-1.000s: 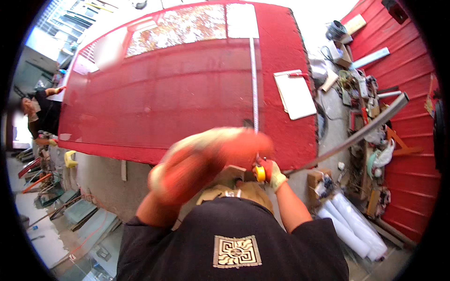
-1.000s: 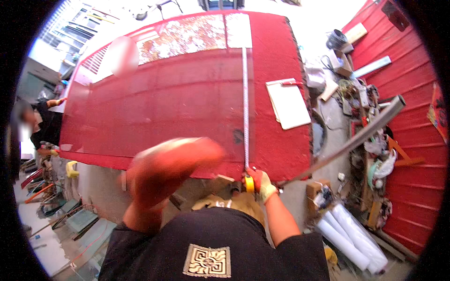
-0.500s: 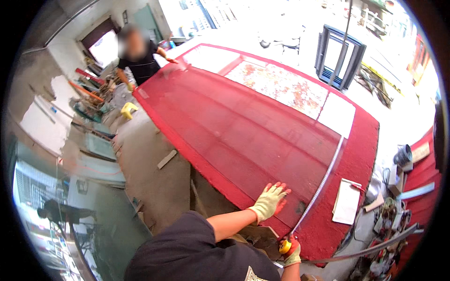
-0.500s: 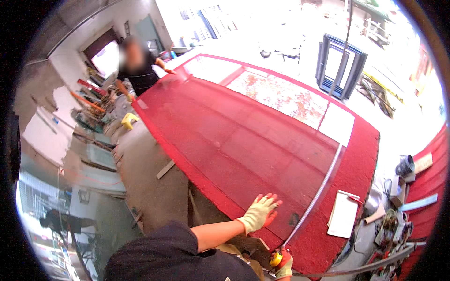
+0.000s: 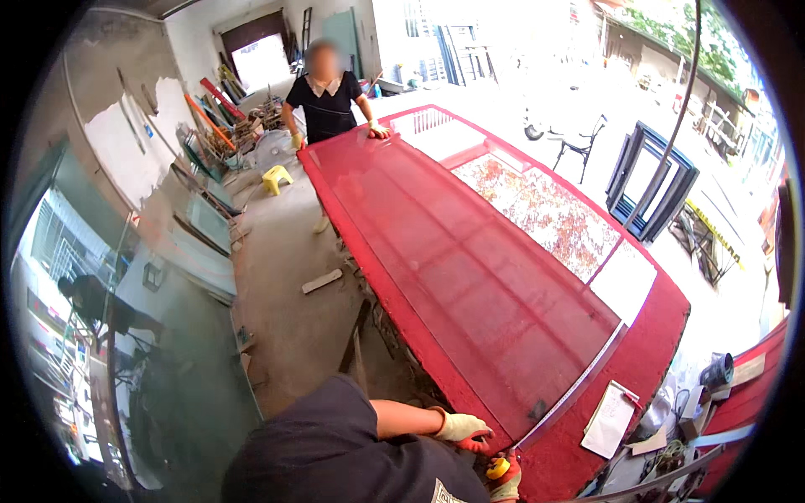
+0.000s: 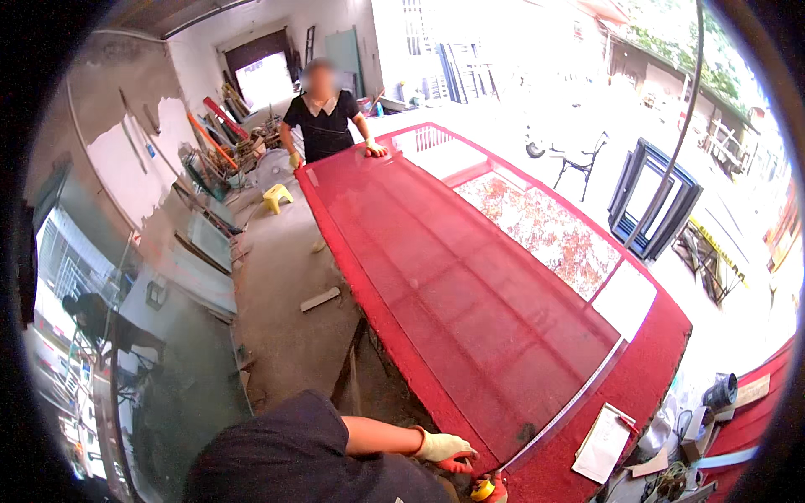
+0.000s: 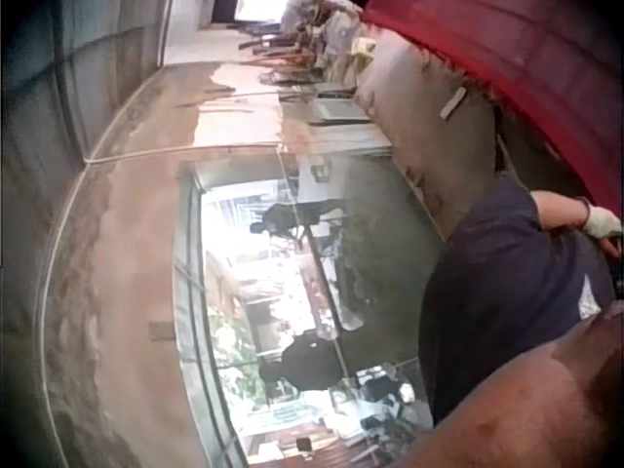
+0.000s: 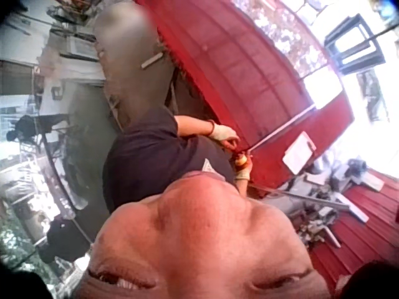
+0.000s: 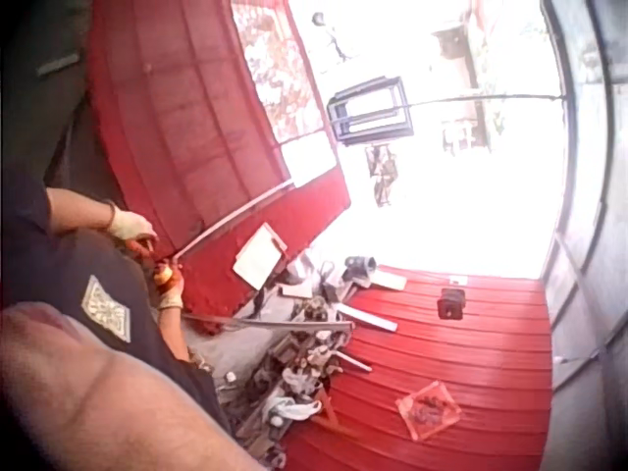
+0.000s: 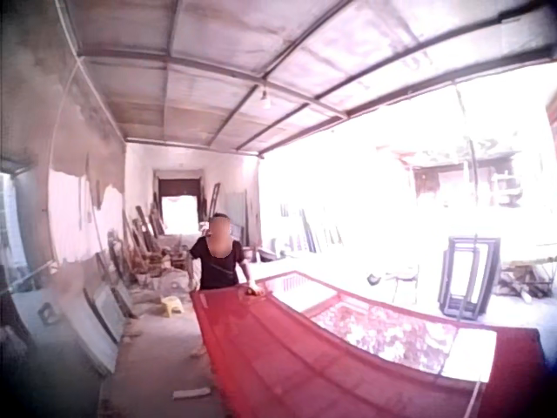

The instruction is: The person measures a large pane of glass on a red table using a tape measure, marks the glass with a pen using a wooden straightedge, and then moves the straightedge aside to prepare for cutting.

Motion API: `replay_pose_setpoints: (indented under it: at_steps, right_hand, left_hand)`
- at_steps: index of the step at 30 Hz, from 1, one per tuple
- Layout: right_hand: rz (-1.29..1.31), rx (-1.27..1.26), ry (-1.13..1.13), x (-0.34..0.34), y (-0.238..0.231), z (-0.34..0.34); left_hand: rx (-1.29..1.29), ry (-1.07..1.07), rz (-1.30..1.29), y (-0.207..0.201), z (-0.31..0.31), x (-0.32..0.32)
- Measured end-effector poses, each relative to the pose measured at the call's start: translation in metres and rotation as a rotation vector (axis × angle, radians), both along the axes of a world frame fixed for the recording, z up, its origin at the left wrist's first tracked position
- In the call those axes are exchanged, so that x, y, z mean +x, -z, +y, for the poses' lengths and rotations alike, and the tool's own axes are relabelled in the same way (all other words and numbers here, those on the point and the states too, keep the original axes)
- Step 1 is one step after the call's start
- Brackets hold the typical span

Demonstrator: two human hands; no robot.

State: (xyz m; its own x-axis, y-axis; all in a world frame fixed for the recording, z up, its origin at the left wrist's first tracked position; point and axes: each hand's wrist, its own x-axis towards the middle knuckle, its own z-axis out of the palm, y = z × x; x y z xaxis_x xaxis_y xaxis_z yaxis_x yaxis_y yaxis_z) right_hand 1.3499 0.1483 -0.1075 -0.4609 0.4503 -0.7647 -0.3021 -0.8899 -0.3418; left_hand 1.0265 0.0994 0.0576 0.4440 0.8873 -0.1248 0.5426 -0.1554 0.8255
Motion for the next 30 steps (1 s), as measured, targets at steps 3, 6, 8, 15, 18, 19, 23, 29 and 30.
replay_pose_setpoints:
  at_steps: [3,6,8,15,18,19,23,29,30]
  right_hand:
    - [0.027,-0.005,0.013,-0.002,-0.006,-0.005]
    - [-0.102,0.119,-0.014,0.003,-0.009,-0.001]
    - [-0.105,0.107,-0.003,-0.001,-0.016,-0.003]
    - [-0.171,0.242,-0.006,-0.010,-0.057,0.002]
    - [-0.170,0.382,-0.012,-0.050,-0.099,0.000]
    - [-0.222,0.432,0.008,-0.065,-0.117,0.000]
    - [-0.377,0.669,0.089,-0.106,-0.156,0.004]
    - [-0.493,0.888,0.133,-0.194,-0.176,0.009]
    - [-0.494,0.845,0.103,-0.219,-0.180,0.001]
  left_hand:
    - [0.105,0.026,0.134,-0.018,-0.017,-0.023]
    - [0.103,-0.108,0.115,-0.065,-0.025,-0.053]
    - [0.246,-0.402,0.159,-0.086,-0.051,-0.080]
    - [-0.303,-1.419,-1.321,-0.214,-0.117,-0.188]
    - [0.131,-1.473,-1.485,-0.196,-0.167,-0.252]
    - [0.231,-1.499,-1.416,-0.195,-0.183,-0.272]
    - [0.633,-1.537,-0.646,-0.158,-0.235,-0.332]
    - [0.563,-1.519,-0.977,-0.163,-0.311,-0.368]
    - [0.544,-1.507,-0.967,-0.160,-0.324,-0.376]
